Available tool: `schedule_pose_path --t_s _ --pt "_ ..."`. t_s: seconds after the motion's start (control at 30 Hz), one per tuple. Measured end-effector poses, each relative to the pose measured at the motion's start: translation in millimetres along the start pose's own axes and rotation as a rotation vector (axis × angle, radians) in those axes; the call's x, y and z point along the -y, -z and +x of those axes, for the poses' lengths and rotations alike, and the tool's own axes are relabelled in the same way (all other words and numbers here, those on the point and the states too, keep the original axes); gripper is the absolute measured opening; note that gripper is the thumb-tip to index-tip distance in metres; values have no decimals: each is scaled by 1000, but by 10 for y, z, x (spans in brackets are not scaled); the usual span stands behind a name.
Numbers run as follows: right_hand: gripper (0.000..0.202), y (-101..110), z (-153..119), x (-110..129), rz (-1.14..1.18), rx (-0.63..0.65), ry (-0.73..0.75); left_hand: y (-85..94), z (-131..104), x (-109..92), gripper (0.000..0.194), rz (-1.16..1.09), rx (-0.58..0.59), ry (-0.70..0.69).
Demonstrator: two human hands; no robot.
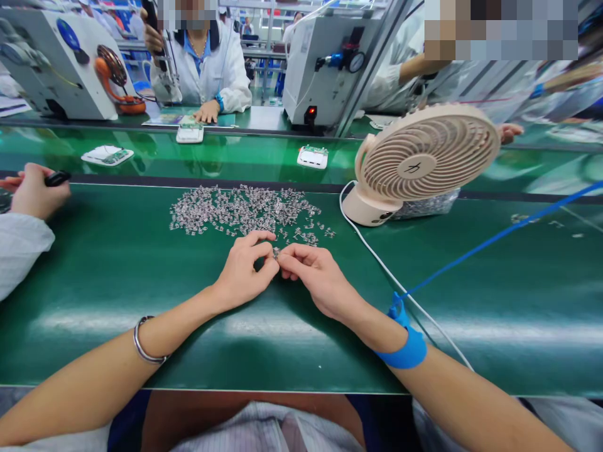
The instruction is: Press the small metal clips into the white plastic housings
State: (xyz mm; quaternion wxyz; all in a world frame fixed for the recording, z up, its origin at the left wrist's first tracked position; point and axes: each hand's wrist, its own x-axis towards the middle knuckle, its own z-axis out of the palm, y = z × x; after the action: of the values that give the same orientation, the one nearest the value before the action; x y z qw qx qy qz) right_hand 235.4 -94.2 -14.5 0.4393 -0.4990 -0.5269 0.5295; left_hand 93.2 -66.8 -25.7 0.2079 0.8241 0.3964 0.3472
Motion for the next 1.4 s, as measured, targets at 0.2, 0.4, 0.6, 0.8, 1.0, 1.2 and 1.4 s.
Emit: schedule_pose_path --t_s 0.2,0.4,0.6,0.8,1.0,1.2,1.4 --pt "15 33 20 76 152 -45 -97 -5 2 5 20 86 -54 -66" --pt "17 50 41 37 68 -135 8 2 7 -4 19 86 -43 -51" --pt "16 43 39 -7 5 -124 93 -7 5 -4 19 -47 -15 8" --pt "17 37 40 -3 63 -99 26 -20 17 19 13 -182 -83 40" --pt "18 41 45 -6 96 -107 23 -8 27 12 12 -265 -80 84" --pt "19 18 -3 -45 -166 -102 210 9 21 -16 18 -263 -16 120" --pt "19 43 -26 -65 -449 -116 454 41 44 -45 22 -336 65 165"
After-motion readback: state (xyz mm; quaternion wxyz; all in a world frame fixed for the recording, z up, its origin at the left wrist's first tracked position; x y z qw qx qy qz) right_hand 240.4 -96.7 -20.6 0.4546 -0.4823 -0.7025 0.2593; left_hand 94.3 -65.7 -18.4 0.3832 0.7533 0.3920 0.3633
